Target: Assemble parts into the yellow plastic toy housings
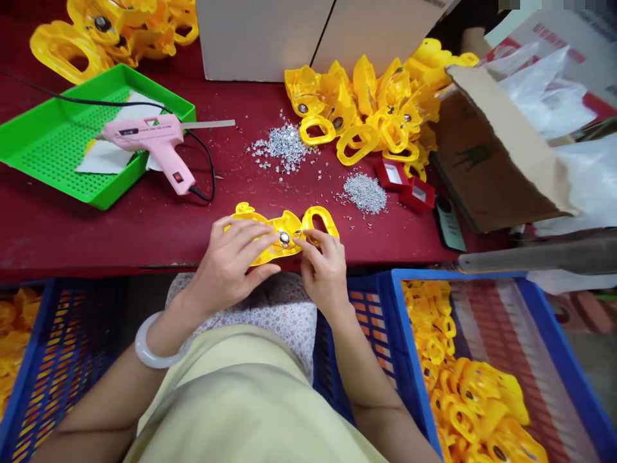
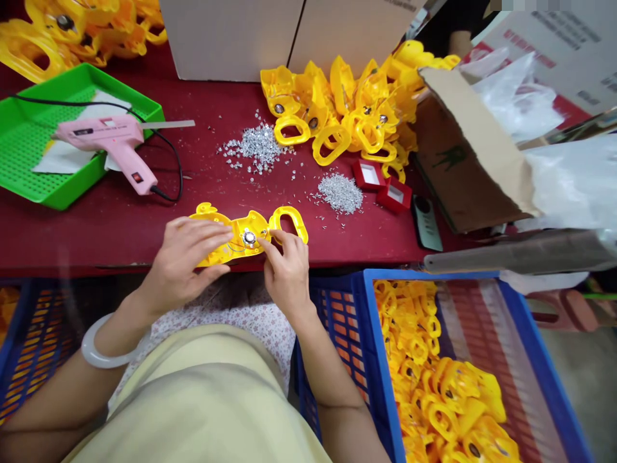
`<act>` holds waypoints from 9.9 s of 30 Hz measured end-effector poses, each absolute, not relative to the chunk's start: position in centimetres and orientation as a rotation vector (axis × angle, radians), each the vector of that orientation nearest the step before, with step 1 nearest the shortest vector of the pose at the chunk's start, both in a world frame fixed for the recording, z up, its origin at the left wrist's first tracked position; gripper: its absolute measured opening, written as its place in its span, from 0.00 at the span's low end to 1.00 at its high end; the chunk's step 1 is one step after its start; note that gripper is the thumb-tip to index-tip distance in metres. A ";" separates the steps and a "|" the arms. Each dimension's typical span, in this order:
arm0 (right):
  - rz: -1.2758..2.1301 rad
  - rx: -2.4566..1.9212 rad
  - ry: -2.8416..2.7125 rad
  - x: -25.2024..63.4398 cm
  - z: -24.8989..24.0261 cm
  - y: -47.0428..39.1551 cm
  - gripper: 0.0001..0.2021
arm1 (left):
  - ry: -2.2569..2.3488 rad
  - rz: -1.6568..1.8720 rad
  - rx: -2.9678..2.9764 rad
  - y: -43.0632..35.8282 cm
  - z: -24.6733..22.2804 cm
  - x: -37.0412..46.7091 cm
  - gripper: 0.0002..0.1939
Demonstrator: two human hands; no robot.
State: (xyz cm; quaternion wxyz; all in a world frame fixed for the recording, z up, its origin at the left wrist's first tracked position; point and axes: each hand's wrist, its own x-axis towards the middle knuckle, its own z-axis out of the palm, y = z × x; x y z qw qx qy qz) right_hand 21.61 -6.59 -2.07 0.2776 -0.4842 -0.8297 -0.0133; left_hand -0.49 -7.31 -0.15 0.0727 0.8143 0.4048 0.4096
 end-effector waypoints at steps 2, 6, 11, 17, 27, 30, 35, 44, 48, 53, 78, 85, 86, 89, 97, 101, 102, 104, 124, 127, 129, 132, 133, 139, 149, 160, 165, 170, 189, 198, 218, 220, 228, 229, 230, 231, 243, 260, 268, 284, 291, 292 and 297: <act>-0.011 -1.280 -2.213 21.8 -2.2 -6.6 0.18 | 1.292 1.305 2.355 -6.5 0.5 -1.0 0.17; 0.008 -1.246 -2.178 22.0 -2.8 -6.6 0.18 | 1.608 1.047 2.341 -4.1 1.1 -2.0 0.15; 0.004 -1.230 -2.119 22.1 -3.0 -7.1 0.18 | 1.708 0.653 2.212 -3.0 1.0 -2.3 0.16; 0.063 -1.344 -1.671 21.2 -2.5 -10.2 0.14 | 1.619 1.093 1.909 -5.8 -0.3 -1.2 0.05; 0.697 -1.330 -1.521 20.9 -1.2 -10.9 0.14 | 1.462 1.646 1.847 -12.4 -0.9 3.5 0.10; 0.689 -1.246 -1.702 22.3 -0.2 -9.2 0.14 | 1.545 1.745 2.212 -13.3 0.5 2.8 0.14; 0.839 -1.078 -2.052 22.0 0.3 -6.0 0.16 | 1.856 1.308 2.489 -12.4 1.7 2.6 0.12; 0.542 -1.095 -2.118 19.8 -0.5 -3.6 0.13 | 1.987 1.289 2.326 -9.0 -1.2 2.9 0.04; 0.179 -0.982 -2.131 19.2 0.7 -5.4 0.16 | 1.913 1.391 2.297 -8.6 -1.4 3.0 0.06; -0.134 -0.865 -2.241 17.8 1.3 -6.0 0.07 | 1.849 1.472 2.305 -8.2 -1.3 3.0 0.11; 1.139 -1.173 -1.421 18.9 0.1 -6.6 0.08 | 1.508 1.266 1.990 -8.2 0.2 3.2 0.06; 1.083 -1.249 -1.379 19.0 0.2 -6.5 0.09 | 1.486 1.256 2.002 -8.3 0.1 3.1 0.07; 1.084 -1.264 -1.365 19.0 0.1 -6.5 0.09 | 1.484 1.257 2.009 -8.3 0.1 3.1 0.07; 1.082 -1.258 -1.345 18.9 0.0 -6.5 0.08 | 1.498 1.243 2.005 -8.2 0.0 3.0 0.07; 1.008 -1.259 -1.383 18.7 0.0 -6.5 0.08 | 1.495 1.218 1.996 -8.1 0.1 3.0 0.07; 0.962 -1.195 -1.384 18.3 0.2 -6.5 0.11 | 1.487 1.227 2.038 -8.2 0.1 3.1 0.08; 0.961 -1.179 -1.389 18.3 0.1 -6.5 0.12 | 1.506 1.234 2.074 -8.1 0.1 3.1 0.08; 0.953 -1.191 -1.379 18.5 -0.2 -6.4 0.14 | 1.566 1.263 2.161 -8.0 0.1 3.2 0.08; 0.901 -1.050 -1.971 11.8 0.4 -1.9 0.13 | 2.089 1.493 2.117 -10.6 -1.1 -2.1 0.03; 0.957 -1.074 -1.907 7.9 0.6 2.0 0.18 | 2.170 1.539 2.056 -10.7 -1.4 -4.5 0.03; 1.019 -1.162 -1.910 5.3 0.5 4.5 0.21 | 2.222 1.555 2.020 -10.6 -1.6 -6.1 0.03; 1.204 -1.212 -1.974 2.2 0.4 6.8 0.18 | 2.276 1.587 1.965 -10.6 -1.7 -8.1 0.03; 1.300 -1.199 -1.970 1.4 0.3 7.1 0.18 | 2.290 1.600 1.950 -10.6 -1.7 -8.7 0.03; 1.744 -1.179 -1.609 -0.5 0.0 6.7 0.18 | 2.345 1.603 1.908 -10.5 -1.6 -10.3 0.03; 1.983 -0.997 -1.593 5.5 5.4 2.0 0.15 | 2.444 1.606 1.792 -9.9 -1.6 -11.1 0.03; 2.042 -1.344 -1.827 9.4 4.3 -2.6 0.15 | 2.492 1.596 1.728 -9.6 -1.7 -10.8 0.03; 1.972 -1.382 -1.884 9.5 4.4 -2.8 0.16 | 2.510 1.589 1.715 -9.5 -1.7 -10.7 0.03; 1.901 -1.437 -1.956 9.1 4.6 -2.6 0.17 | 2.512 1.599 1.708 -9.7 -1.5 -10.7 0.03; 1.889 -1.477 -2.064 7.1 4.8 -1.6 0.17 | 2.601 1.594 1.656 -9.9 -1.5 -11.5 0.03; 1.908 -1.447 -2.070 7.4 4.5 -1.7 0.16 | 2.597 1.589 1.648 -9.9 -1.5 -11.6 0.03; 1.939 -1.490 -2.098 7.0 4.9 -1.5 0.15 | 2.610 1.571 1.607 -9.8 -1.5 -11.4 0.03; 1.979 -1.506 -2.073 7.1 5.0 -1.3 0.15 | 2.610 1.565 1.607 -9.7 -1.5 -11.4 0.03; 2.280 -1.437 -1.989 8.7 5.5 0.0 0.12 | 2.625 1.587 1.602 -9.7 -1.6 -11.5 0.03; 2.249 -1.444 -1.958 8.8 5.5 0.1 0.12 | 2.618 1.596 1.601 -9.7 -1.6 -11.5 0.03; 2.225 -1.441 -1.939 8.8 5.4 0.2 0.12 | 2.611 1.606 1.601 -9.7 -1.6 -11.5 0.03; 2.204 -1.433 -1.935 8.7 5.3 0.3 0.12 | 2.606 1.613 1.599 -9.8 -1.6 -11.5 0.03; 2.093 -1.348 -2.011 8.0 3.9 0.2 0.15 | 2.578 1.613 1.583 -9.8 -1.6 -11.6 0.04; 2.166 -1.439 -1.947 7.9 3.9 -1.4 0.15 | 2.604 1.624 1.569 -9.6 -1.7 -11.4 0.04; 2.299 -1.298 -1.797 9.6 3.5 -0.1 0.14 | 2.603 1.619 1.580 -9.3 -1.7 -11.5 0.04; 1.385 -1.124 -1.799 -1.2 -1.1 8.4 0.21 | 2.210 1.583 1.531 -11.0 -0.3 -9.5 0.05; 0.580 -1.124 -1.987 3.4 0.2 5.6 0.14 | 2.070 1.504 1.504 -11.0 0.3 -9.4 0.06; 0.590 -1.061 -1.980 4.2 0.6 4.2 0.13 | 2.062 1.481 1.511 -11.0 0.4 -9.4 0.06; 1.096 -0.860 -2.027 6.0 1.3 -1.7 0.07 | 2.045 1.384 1.546 -11.0 0.7 -9.7 0.07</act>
